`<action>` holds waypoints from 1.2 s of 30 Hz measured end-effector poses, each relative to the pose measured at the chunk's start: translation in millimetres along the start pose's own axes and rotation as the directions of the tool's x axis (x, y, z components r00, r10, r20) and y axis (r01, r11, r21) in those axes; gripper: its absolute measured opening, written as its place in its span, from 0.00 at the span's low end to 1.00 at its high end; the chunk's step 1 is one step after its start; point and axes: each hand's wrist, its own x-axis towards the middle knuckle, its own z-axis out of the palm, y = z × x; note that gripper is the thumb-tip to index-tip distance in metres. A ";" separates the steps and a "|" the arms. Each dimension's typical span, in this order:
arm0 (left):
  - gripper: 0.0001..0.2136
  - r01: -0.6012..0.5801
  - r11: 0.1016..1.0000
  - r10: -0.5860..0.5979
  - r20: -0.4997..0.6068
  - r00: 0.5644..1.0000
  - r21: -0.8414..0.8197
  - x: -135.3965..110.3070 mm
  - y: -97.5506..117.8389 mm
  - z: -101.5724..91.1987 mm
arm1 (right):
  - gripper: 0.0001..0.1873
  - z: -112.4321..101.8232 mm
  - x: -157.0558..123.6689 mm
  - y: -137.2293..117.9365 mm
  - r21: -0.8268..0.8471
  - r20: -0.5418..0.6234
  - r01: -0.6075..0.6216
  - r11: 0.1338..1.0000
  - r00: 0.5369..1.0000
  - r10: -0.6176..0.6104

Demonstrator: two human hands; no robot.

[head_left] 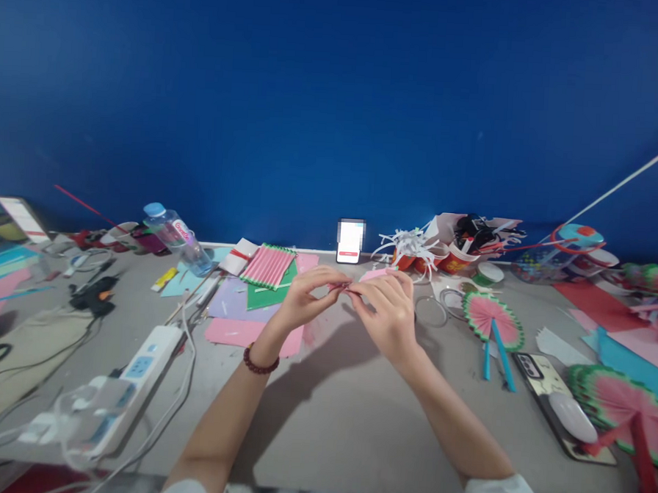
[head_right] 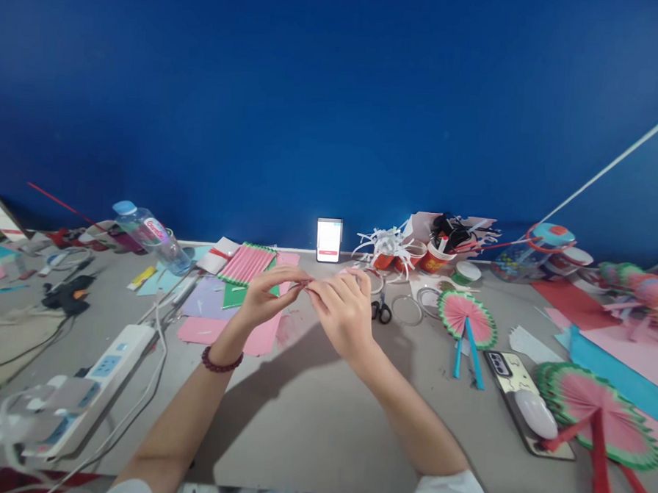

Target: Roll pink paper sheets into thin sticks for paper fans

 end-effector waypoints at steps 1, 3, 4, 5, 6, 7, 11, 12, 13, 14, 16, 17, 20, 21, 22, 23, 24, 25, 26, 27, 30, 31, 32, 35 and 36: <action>0.08 -0.026 0.999 0.026 -0.004 1.000 0.034 0.0 0.1 -0.4 | 0.05 0.1 0.3 -0.4 0.004 0.002 0.006 1.000 1.000 -0.006; 0.09 -0.067 0.994 0.069 -0.022 0.997 0.089 0.1 0.3 -0.5 | 0.05 0.8 0.5 -1.2 0.023 0.008 0.019 1.000 1.000 -0.020; 0.09 -0.074 0.992 0.078 -0.035 0.996 0.103 0.1 0.5 -0.1 | 0.05 1.4 0.2 -1.3 0.031 0.009 0.023 0.999 1.000 -0.023; 0.09 -0.073 0.992 0.079 -0.051 0.996 0.106 0.0 0.7 0.6 | 0.05 2.2 -0.3 -1.3 0.036 0.012 0.022 0.999 1.000 -0.023; 0.09 -0.069 0.992 0.076 -0.065 0.995 0.101 -0.1 0.8 1.4 | 0.05 3.0 -1.0 -1.1 0.036 0.016 0.017 0.999 1.000 -0.018; 0.09 -0.067 0.993 0.074 -0.075 0.994 0.093 -0.2 0.9 2.2 | 0.06 3.9 -1.8 -0.8 0.036 0.022 0.009 0.999 1.000 -0.009; 0.09 -0.074 0.994 0.080 -0.085 0.993 0.075 -0.5 0.9 4.4 | 0.07 6.1 -4.1 -0.2 0.079 0.044 -0.034 0.996 0.999 0.030; 0.09 -0.076 0.994 0.082 -0.085 0.993 0.074 -0.4 1.0 4.4 | 0.07 6.0 -4.0 -0.5 0.103 0.047 -0.045 0.994 0.998 0.040; 0.09 -0.080 0.994 0.086 -0.090 0.992 0.073 -0.4 1.1 4.2 | 0.06 5.5 -3.5 -1.1 0.127 0.050 -0.060 0.990 0.997 0.054; 0.09 -0.084 0.994 0.091 -0.096 0.991 0.075 -0.3 1.3 3.8 | 0.05 4.7 -2.7 -1.8 0.152 0.055 -0.077 0.985 0.996 0.070; 0.08 -0.089 0.991 0.099 -0.113 0.989 0.098 -0.1 1.7 2.9 | 0.04 2.2 -0.4 -3.2 0.214 0.089 -0.136 0.967 0.989 0.119; 0.08 -0.089 0.989 0.103 -0.119 0.988 0.117 -0.1 1.9 2.5 | 0.04 0.8 0.9 -3.6 0.254 0.118 -0.176 0.951 0.982 0.150; 0.07 -0.086 0.980 0.110 -0.127 0.986 0.180 -0.4 1.8 2.3 | 0.08 -2.1 3.9 -2.9 0.393 0.224 -0.322 0.861 0.942 0.250; 0.06 -0.089 0.978 0.115 -0.128 0.985 0.190 -0.7 1.5 2.7 | 0.08 -2.3 4.4 -2.1 0.431 0.250 -0.375 0.821 0.924 0.290; 0.06 -0.095 0.976 0.121 -0.128 0.984 0.194 -1.0 1.2 3.4 | 0.08 -2.0 4.5 -1.1 0.463 0.273 -0.425 0.778 0.903 0.331; 0.06 -0.099 0.976 0.126 -0.129 0.984 0.194 -1.3 1.0 4.1 | 0.08 -1.4 4.4 -0.2 0.492 0.294 -0.472 0.732 0.881 0.371; 0.06 -0.103 0.976 0.129 -0.131 0.983 0.193 -1.6 0.9 4.8 | 0.08 -0.5 4.1 0.7 0.518 0.317 -0.515 0.683 0.857 0.406; 0.05 -0.105 0.976 0.132 -0.134 0.982 0.190 -1.9 1.0 5.5 | 0.09 0.5 3.9 1.4 0.541 0.336 -0.549 0.637 0.836 0.435; 0.05 -0.105 0.977 0.131 -0.136 0.982 0.187 -2.2 1.3 5.9 | 0.09 1.7 3.6 2.1 0.563 0.354 -0.573 0.596 0.819 0.452; 0.05 -0.101 0.978 0.127 -0.135 0.983 0.185 -2.4 1.8 6.1 | 0.09 2.9 3.4 2.7 0.584 0.368 -0.588 0.560 0.807 0.463; 0.04 -0.071 0.983 0.094 -0.132 0.987 0.167 -2.2 4.7 5.8 | 0.09 6.9 3.3 5.3 0.643 0.388 -0.598 0.478 0.793 0.470; 0.04 -0.056 0.986 0.077 -0.133 0.988 0.155 -2.0 5.8 5.6 | 0.09 8.4 3.3 6.5 0.663 0.390 -0.593 0.457 0.794 0.466; 0.04 -0.040 0.989 0.060 -0.138 0.989 0.142 -1.6 7.0 5.4 | 0.09 10.0 3.2 7.7 0.681 0.387 -0.586 0.438 0.797 0.464; 0.04 0.003 0.996 0.011 -0.154 0.988 0.090 -0.4 9.6 5.8 | 0.09 13.9 2.8 10.9 0.717 0.381 -0.567 0.405 0.805 0.455; 0.03 0.018 0.997 -0.006 -0.158 0.987 0.072 -0.2 9.9 6.2 | 0.08 14.7 2.7 11.6 0.723 0.379 -0.564 0.399 0.807 0.454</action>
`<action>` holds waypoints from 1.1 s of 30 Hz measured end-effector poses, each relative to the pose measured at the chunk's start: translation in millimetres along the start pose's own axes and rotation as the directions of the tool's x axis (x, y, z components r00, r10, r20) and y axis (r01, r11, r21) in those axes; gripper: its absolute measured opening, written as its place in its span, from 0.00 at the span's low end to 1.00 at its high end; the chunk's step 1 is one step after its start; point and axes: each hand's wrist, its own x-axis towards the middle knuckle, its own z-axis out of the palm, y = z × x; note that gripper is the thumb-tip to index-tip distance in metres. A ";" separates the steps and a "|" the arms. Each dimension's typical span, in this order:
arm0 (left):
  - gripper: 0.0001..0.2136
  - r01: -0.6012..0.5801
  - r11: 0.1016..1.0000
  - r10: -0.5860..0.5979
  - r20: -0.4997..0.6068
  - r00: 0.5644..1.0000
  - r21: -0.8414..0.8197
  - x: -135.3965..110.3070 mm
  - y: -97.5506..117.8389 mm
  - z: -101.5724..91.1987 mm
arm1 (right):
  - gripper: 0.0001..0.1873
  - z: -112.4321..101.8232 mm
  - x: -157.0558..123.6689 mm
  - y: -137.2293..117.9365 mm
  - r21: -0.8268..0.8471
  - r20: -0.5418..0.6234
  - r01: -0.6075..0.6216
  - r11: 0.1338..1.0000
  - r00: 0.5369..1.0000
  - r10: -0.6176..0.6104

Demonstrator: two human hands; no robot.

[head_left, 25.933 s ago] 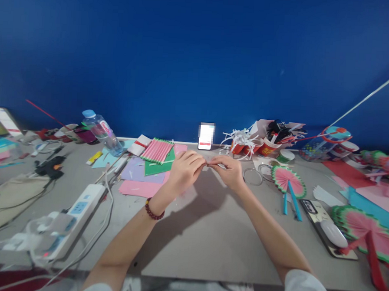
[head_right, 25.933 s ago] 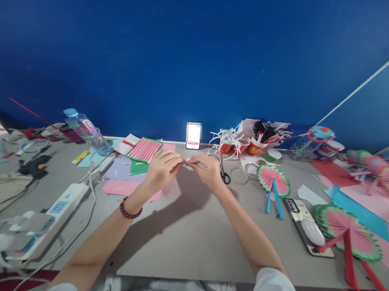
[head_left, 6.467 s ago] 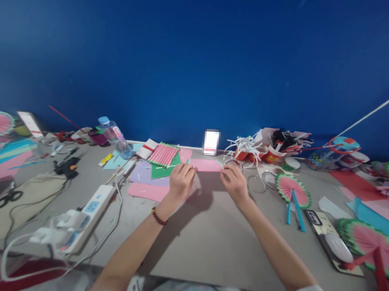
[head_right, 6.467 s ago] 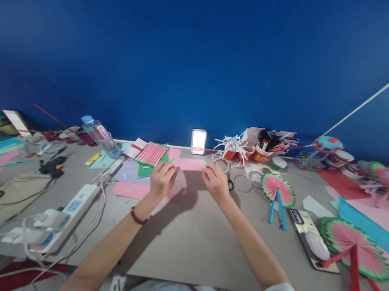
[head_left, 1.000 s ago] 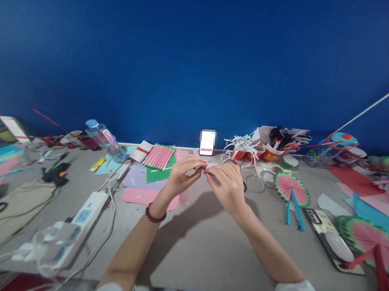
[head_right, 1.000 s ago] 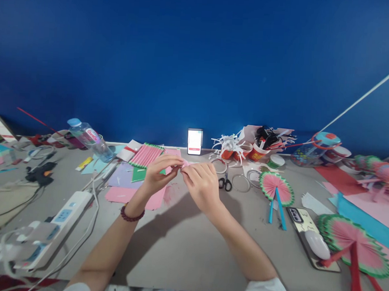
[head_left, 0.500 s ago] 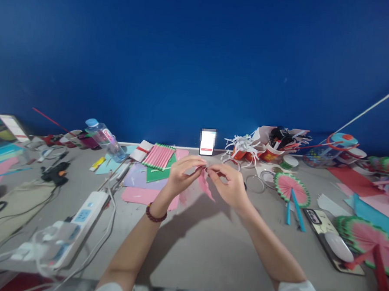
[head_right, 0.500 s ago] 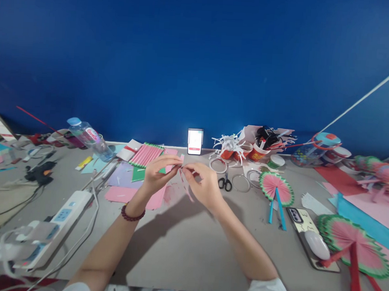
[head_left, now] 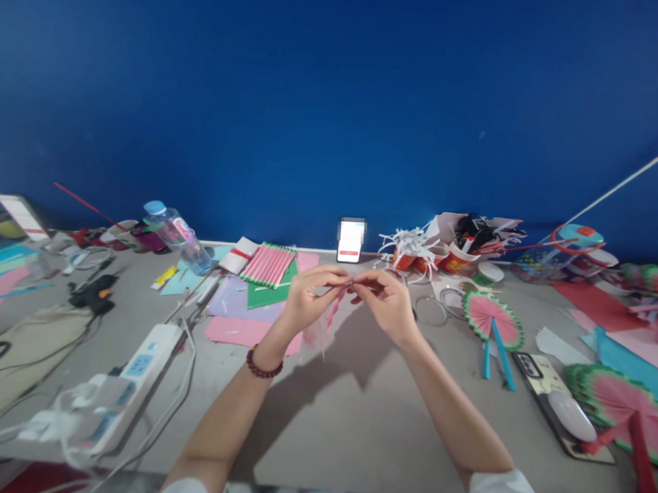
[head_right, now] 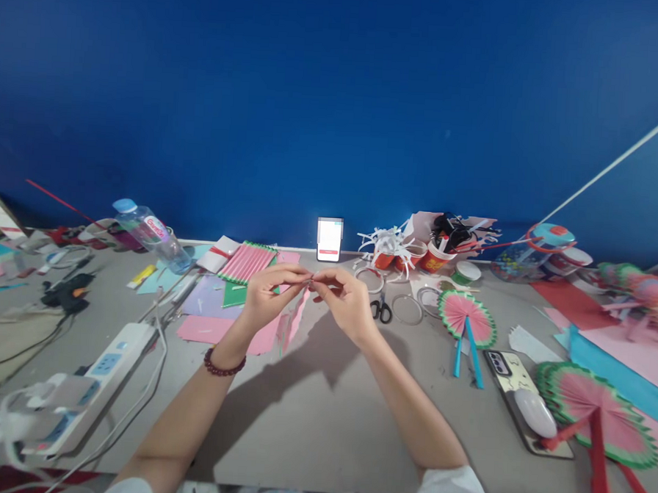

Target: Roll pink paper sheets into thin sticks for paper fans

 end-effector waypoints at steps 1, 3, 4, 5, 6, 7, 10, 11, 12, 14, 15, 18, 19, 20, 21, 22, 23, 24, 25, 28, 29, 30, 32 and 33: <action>0.03 0.017 1.000 -0.017 0.000 1.000 -0.015 0.0 0.1 0.3 | 0.08 -0.1 0.3 0.7 0.004 0.000 0.003 1.000 1.000 -0.003; 0.03 0.043 0.998 -0.042 0.010 0.999 -0.045 -0.4 -0.7 0.8 | 0.08 -0.3 0.8 1.9 0.000 -0.001 0.022 1.000 1.000 -0.022; 0.04 0.051 0.997 -0.050 0.019 0.999 -0.057 -0.7 -1.4 0.8 | 0.08 -0.6 1.0 2.5 -0.007 -0.002 0.039 0.999 0.999 -0.039; 0.04 0.055 0.996 -0.053 0.030 0.998 -0.067 -1.2 -2.1 0.8 | 0.07 -1.1 1.4 3.4 -0.017 -0.001 0.063 0.998 0.998 -0.063; 0.04 0.053 0.996 -0.050 0.041 0.998 -0.073 -1.6 -2.8 0.6 | 0.07 -1.7 1.8 4.4 -0.027 0.002 0.090 0.996 0.996 -0.090; 0.04 0.047 0.996 -0.043 0.050 0.998 -0.076 -2.0 -3.4 0.4 | 0.07 -2.4 2.3 5.6 -0.036 0.009 0.117 0.993 0.993 -0.116; 0.05 0.017 0.997 -0.013 0.067 0.998 -0.069 -2.6 -4.0 -0.2 | 0.05 -4.6 3.9 9.2 -0.059 0.027 0.174 0.983 0.985 -0.173; 0.05 0.010 0.998 -0.005 0.070 0.998 -0.067 -2.7 -3.9 -0.3 | 0.05 -5.2 4.4 9.9 -0.068 0.030 0.184 0.981 0.983 -0.183; 0.05 0.004 0.998 0.000 0.073 0.997 -0.065 -2.8 -3.8 -0.4 | 0.04 -5.6 4.7 10.3 -0.077 0.032 0.193 0.978 0.981 -0.191; 0.05 0.002 0.998 0.003 0.076 0.997 -0.067 -2.8 -3.4 -0.3 | 0.03 -6.2 5.1 9.8 -0.090 0.038 0.210 0.974 0.978 -0.207; 0.05 0.003 0.997 0.003 0.077 0.997 -0.073 -2.7 -3.2 -0.3 | 0.02 -6.4 5.2 9.1 -0.093 0.046 0.214 0.972 0.977 -0.211; 0.05 0.009 0.994 0.000 0.079 0.997 -0.112 -2.2 -2.3 -0.8 | 0.02 -6.5 5.4 6.6 -0.091 0.067 0.217 0.972 0.975 -0.211; 0.06 0.013 0.992 -0.002 0.085 0.996 -0.127 -1.9 -1.8 -1.2 | 0.02 -6.6 5.6 6.1 -0.088 0.071 0.216 0.972 0.975 -0.211; 0.06 0.019 0.990 -0.006 0.094 0.996 -0.142 -1.5 -1.3 -1.8 | 0.02 -6.8 5.8 5.8 -0.087 0.073 0.216 0.973 0.975 -0.210; 0.06 0.028 0.988 -0.011 0.107 0.994 -0.153 -1.0 -0.6 -2.5 | 0.03 -7.2 6.2 5.9 -0.085 0.073 0.215 0.973 0.975 -0.209; 0.06 0.036 0.986 -0.017 0.122 0.992 -0.160 -0.6 0.0 -3.2 | 0.03 -7.7 6.6 6.3 -0.081 0.072 0.213 0.974 0.976 -0.208; 0.07 0.045 0.986 -0.023 0.139 0.990 -0.160 -0.3 0.6 -3.9 | 0.03 -8.2 7.0 7.0 -0.077 0.070 0.210 0.975 0.976 -0.205; 0.07 0.051 0.987 -0.027 0.150 0.988 -0.154 -0.1 1.0 -4.4 | 0.04 -8.7 7.4 7.8 -0.074 0.069 0.207 0.976 0.977 -0.202; 0.06 0.052 0.989 -0.030 0.154 0.988 -0.140 0.0 1.3 -4.8 | 0.04 -9.2 7.8 8.6 -0.070 0.069 0.204 0.976 0.977 -0.200; 0.06 0.027 0.997 -0.017 0.132 0.991 -0.076 -0.5 1.1 -5.0 | 0.05 -9.6 8.5 10.3 -0.068 0.078 0.199 0.978 0.978 -0.194; 0.06 0.013 0.998 -0.006 0.116 0.993 -0.054 -0.7 1.0 -5.0 | 0.05 -9.4 8.6 10.3 -0.067 0.082 0.196 0.978 0.978 -0.190; 0.06 -0.002 0.999 0.005 0.105 0.994 -0.036 -0.9 0.9 -5.0 | 0.05 -9.0 8.5 10.1 -0.060 0.087 0.188 0.980 0.979 -0.183; 0.07 -0.022 1.000 0.023 0.092 0.995 -0.010 -1.0 1.3 -5.4 | 0.06 -8.1 8.3 9.3 -0.033 0.099 0.160 0.986 0.983 -0.156; 0.07 -0.027 1.000 0.027 0.092 0.995 -0.004 -0.9 1.7 -5.6 | 0.07 -7.6 8.1 8.8 -0.015 0.105 0.144 0.989 0.984 -0.142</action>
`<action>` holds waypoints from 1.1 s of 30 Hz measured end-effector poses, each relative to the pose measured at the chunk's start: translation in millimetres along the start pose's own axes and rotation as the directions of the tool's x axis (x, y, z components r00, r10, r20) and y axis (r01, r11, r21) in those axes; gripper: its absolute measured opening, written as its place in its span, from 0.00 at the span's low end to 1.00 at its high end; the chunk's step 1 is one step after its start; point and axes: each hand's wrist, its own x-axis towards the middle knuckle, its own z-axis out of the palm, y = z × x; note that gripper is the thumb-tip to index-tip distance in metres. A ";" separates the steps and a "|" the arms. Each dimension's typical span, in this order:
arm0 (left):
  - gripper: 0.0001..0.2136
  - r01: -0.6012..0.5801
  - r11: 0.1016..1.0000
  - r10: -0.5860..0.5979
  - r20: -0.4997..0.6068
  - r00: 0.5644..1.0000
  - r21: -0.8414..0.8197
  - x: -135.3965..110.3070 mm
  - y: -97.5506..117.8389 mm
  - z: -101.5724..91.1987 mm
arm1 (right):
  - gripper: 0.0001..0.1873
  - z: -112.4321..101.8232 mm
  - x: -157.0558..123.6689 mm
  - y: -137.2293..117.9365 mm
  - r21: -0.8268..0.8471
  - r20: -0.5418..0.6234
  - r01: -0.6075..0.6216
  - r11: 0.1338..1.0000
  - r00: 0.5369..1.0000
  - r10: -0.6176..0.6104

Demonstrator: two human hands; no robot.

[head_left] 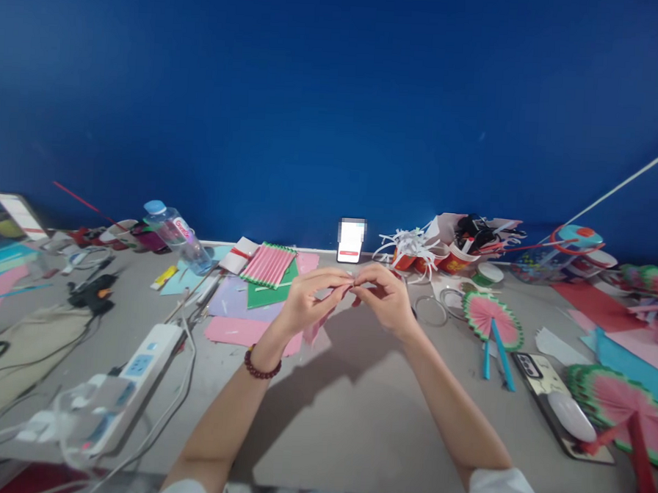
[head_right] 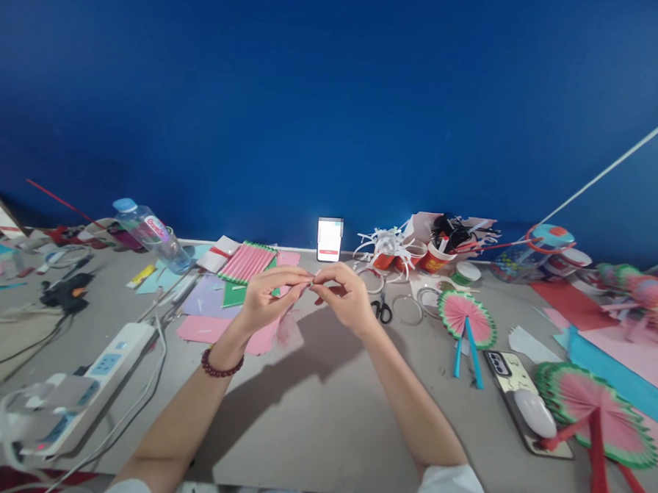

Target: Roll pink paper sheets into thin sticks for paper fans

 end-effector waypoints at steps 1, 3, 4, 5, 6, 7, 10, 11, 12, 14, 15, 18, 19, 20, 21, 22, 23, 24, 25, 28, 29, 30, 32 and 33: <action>0.07 -0.001 1.000 0.001 0.005 1.000 0.003 0.1 0.5 -0.2 | 0.07 0.5 -0.1 -0.4 0.020 0.003 -0.013 1.000 1.000 0.013; 0.07 -0.006 1.000 0.006 0.012 1.000 0.001 0.1 1.6 -0.3 | 0.07 1.2 -0.2 -0.9 0.056 -0.004 -0.022 0.998 1.000 0.022; 0.07 -0.011 1.000 0.011 0.011 1.000 -0.003 0.1 2.1 -0.1 | 0.07 1.5 -0.3 -1.0 0.071 -0.013 -0.021 0.997 1.000 0.022; 0.07 -0.015 1.000 0.015 0.011 1.000 -0.011 0.1 2.6 0.1 | 0.06 1.6 -0.5 -1.0 0.085 -0.020 -0.020 0.996 1.000 0.022; 0.07 -0.018 1.000 0.018 0.011 1.000 -0.021 0.2 3.1 0.5 | 0.06 1.5 -0.6 -1.1 0.098 -0.024 -0.019 0.995 0.999 0.021; 0.07 -0.019 0.999 0.019 0.012 1.000 -0.032 0.2 3.5 0.9 | 0.06 1.4 -0.8 -1.3 0.112 -0.028 -0.018 0.994 0.999 0.022; 0.07 -0.012 0.999 0.013 0.010 1.000 -0.052 0.8 5.2 2.1 | 0.05 0.6 -0.9 -2.7 0.149 -0.030 -0.006 0.989 0.999 0.010; 0.06 -0.012 0.998 0.012 0.006 1.000 -0.055 1.1 5.8 2.6 | 0.05 0.3 -0.9 -3.3 0.157 -0.032 0.004 0.988 0.999 0.001; 0.06 -0.008 0.998 0.008 -0.001 1.000 -0.058 1.3 6.5 3.0 | 0.04 -0.1 -0.7 -3.9 0.160 -0.034 0.012 0.987 0.999 -0.007; 0.06 0.008 0.998 -0.009 -0.014 1.000 -0.065 1.5 7.8 3.9 | 0.05 -0.7 -0.3 -4.6 0.159 -0.037 0.021 0.987 0.999 -0.015; 0.06 0.024 0.997 -0.025 -0.019 0.999 -0.071 1.6 8.5 4.3 | 0.05 -1.0 -0.1 -4.7 0.156 -0.040 0.024 0.987 0.999 -0.018; 0.06 0.096 0.989 -0.099 -0.022 0.995 -0.114 1.6 10.8 5.2 | 0.05 -1.7 0.4 -4.6 0.136 -0.048 0.038 0.990 0.998 -0.032; 0.06 0.126 0.983 -0.129 -0.012 0.992 -0.131 1.7 11.7 5.4 | 0.05 -1.9 0.4 -4.5 0.119 -0.052 0.048 0.992 0.998 -0.042; 0.08 0.157 0.978 -0.158 0.005 0.987 -0.136 2.0 12.8 5.6 | 0.05 -2.1 0.5 -4.5 0.098 -0.057 0.057 0.994 0.997 -0.052; 0.09 0.184 0.975 -0.182 0.023 0.983 -0.128 2.2 14.1 5.7 | 0.05 -2.2 0.5 -4.4 0.076 -0.061 0.064 0.995 0.996 -0.059; 0.10 0.205 0.973 -0.202 0.037 0.979 -0.105 2.5 15.4 5.8 | 0.05 -2.2 0.4 -4.3 0.059 -0.063 0.067 0.996 0.996 -0.063; 0.10 0.217 0.973 -0.215 0.044 0.976 -0.073 2.7 16.7 5.8 | 0.04 -2.2 0.3 -4.1 0.050 -0.061 0.067 0.997 0.996 -0.064; 0.09 0.223 0.974 -0.221 0.043 0.974 -0.036 2.7 18.0 5.9 | 0.04 -1.9 0.2 -3.8 0.049 -0.057 0.064 0.997 0.996 -0.062; 0.08 0.222 0.975 -0.222 0.029 0.975 -0.001 2.5 19.1 5.9 | 0.03 -1.6 0.0 -3.3 0.051 -0.051 0.061 0.997 0.997 -0.058; 0.06 0.205 0.974 -0.203 -0.031 0.979 0.098 0.7 21.3 5.8 | 0.04 0.6 -0.9 -1.7 0.023 -0.048 0.046 0.999 0.998 -0.045; 0.06 0.197 0.972 -0.193 -0.045 0.980 0.127 -0.1 21.5 5.8 | 0.04 1.5 -1.3 -1.2 0.002 -0.058 0.041 0.999 0.997 -0.041; 0.06 0.186 0.971 -0.180 -0.055 0.982 0.151 -1.1 21.5 5.7 | 0.05 2.5 -1.8 -0.8 -0.019 -0.070 0.038 0.999 0.997 -0.039; 0.07 0.159 0.970 -0.149 -0.064 0.987 0.185 -2.7 20.8 5.4 | 0.05 4.3 -2.9 -0.3 -0.052 -0.096 0.038 0.998 0.994 -0.043; 0.07 0.143 0.970 -0.133 -0.065 0.989 0.197 -3.4 20.2 5.2 | 0.05 5.1 -3.4 -0.2 -0.061 -0.108 0.039 0.997 0.993 -0.046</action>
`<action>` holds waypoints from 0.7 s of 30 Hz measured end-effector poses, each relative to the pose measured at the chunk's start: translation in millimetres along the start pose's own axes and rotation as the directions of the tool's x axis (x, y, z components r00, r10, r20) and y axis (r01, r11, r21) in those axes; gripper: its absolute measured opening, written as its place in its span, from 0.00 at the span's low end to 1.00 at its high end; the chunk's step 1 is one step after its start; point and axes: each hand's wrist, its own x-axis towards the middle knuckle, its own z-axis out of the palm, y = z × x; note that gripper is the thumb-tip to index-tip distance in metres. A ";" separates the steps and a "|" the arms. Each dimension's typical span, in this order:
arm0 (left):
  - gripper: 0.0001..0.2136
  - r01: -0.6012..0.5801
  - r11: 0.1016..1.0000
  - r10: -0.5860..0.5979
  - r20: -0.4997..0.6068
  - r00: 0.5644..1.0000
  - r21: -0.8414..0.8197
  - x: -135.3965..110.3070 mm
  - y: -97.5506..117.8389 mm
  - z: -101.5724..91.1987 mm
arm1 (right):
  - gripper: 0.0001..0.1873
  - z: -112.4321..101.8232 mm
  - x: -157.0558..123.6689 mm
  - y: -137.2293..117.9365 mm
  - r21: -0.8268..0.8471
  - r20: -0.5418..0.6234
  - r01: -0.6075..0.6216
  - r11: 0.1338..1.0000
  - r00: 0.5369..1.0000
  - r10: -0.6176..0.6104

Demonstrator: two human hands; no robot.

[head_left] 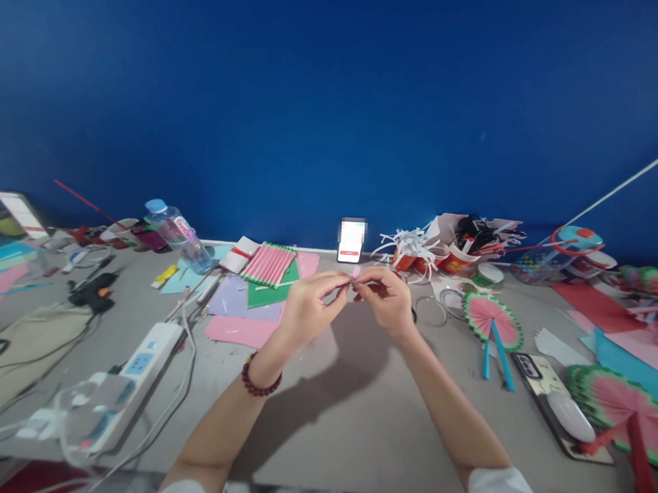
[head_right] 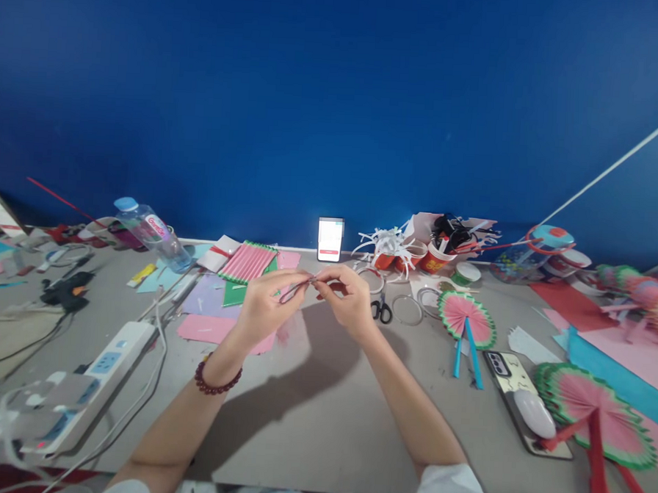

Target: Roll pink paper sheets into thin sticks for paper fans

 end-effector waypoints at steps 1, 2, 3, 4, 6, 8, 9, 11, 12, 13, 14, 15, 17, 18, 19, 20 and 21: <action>0.07 -0.013 1.000 0.013 -0.002 1.000 0.011 -0.4 -0.8 -0.1 | 0.05 0.6 -0.6 -0.1 -0.006 -0.010 0.004 1.000 1.000 -0.004; 0.07 -0.024 0.999 0.024 -0.005 1.000 0.024 -0.7 -1.6 -0.3 | 0.06 1.1 -1.1 -0.3 -0.015 -0.016 0.009 1.000 1.000 -0.009; 0.07 -0.031 0.999 0.031 -0.007 0.999 0.038 -0.9 -2.3 -0.4 | 0.06 1.4 -1.6 -0.6 -0.027 -0.019 0.017 0.999 1.000 -0.018; 0.07 -0.036 0.998 0.037 -0.011 0.999 0.055 -1.1 -2.8 -0.5 | 0.05 1.7 -2.1 -0.8 -0.042 -0.021 0.029 0.999 0.999 -0.030; 0.07 -0.048 0.995 0.051 -0.032 0.998 0.088 -1.2 -3.1 -0.6 | 0.05 2.4 -3.0 -1.2 -0.076 -0.022 0.061 0.995 0.998 -0.063; 0.07 -0.059 0.991 0.066 -0.053 0.996 0.116 -1.4 -2.4 -0.5 | 0.04 3.3 -3.9 -1.3 -0.096 -0.031 0.086 0.992 0.996 -0.089; 0.07 -0.067 0.989 0.075 -0.058 0.996 0.129 -1.5 -1.9 -0.4 | 0.03 3.9 -4.3 -1.2 -0.097 -0.040 0.096 0.991 0.994 -0.100; 0.07 -0.083 0.985 0.093 -0.057 0.994 0.155 -1.6 -0.8 -0.3 | 0.03 5.1 -5.2 -0.7 -0.094 -0.050 0.111 0.989 0.992 -0.116; 0.08 -0.089 0.982 0.099 -0.054 0.994 0.164 -1.6 -0.4 -0.4 | 0.03 5.6 -5.5 -0.3 -0.093 -0.050 0.116 0.989 0.991 -0.121; 0.08 -0.093 0.981 0.103 -0.052 0.993 0.170 -1.6 -0.1 -0.6 | 0.03 6.0 -5.8 0.2 -0.092 -0.050 0.122 0.988 0.991 -0.127; 0.08 -0.093 0.981 0.103 -0.052 0.993 0.170 -1.4 0.1 -0.9 | 0.02 6.3 -6.1 0.8 -0.092 -0.048 0.125 0.988 0.990 -0.130; 0.08 -0.091 0.982 0.101 -0.053 0.993 0.165 -1.2 0.3 -1.4 | 0.02 6.5 -6.4 1.4 -0.090 -0.047 0.128 0.988 0.990 -0.133; 0.07 -0.088 0.985 0.098 -0.065 0.993 0.150 -0.6 0.7 -2.4 | 0.02 6.6 -7.0 2.7 -0.083 -0.054 0.135 0.987 0.989 -0.140; 0.07 -0.089 0.985 0.101 -0.074 0.992 0.146 -0.3 0.9 -2.9 | 0.02 6.7 -7.3 3.1 -0.080 -0.061 0.138 0.987 0.988 -0.143; 0.07 -0.092 0.985 0.105 -0.082 0.991 0.145 0.0 1.1 -3.5 | 0.02 6.7 -7.5 3.2 -0.079 -0.068 0.139 0.987 0.987 -0.144; 0.07 -0.097 0.985 0.110 -0.088 0.990 0.145 0.2 1.3 -3.9 | 0.02 6.8 -7.8 3.1 -0.078 -0.073 0.140 0.987 0.987 -0.145; 0.07 -0.101 0.984 0.115 -0.089 0.989 0.146 0.3 1.4 -4.3 | 0.02 6.9 -8.0 2.6 -0.078 -0.073 0.140 0.987 0.987 -0.146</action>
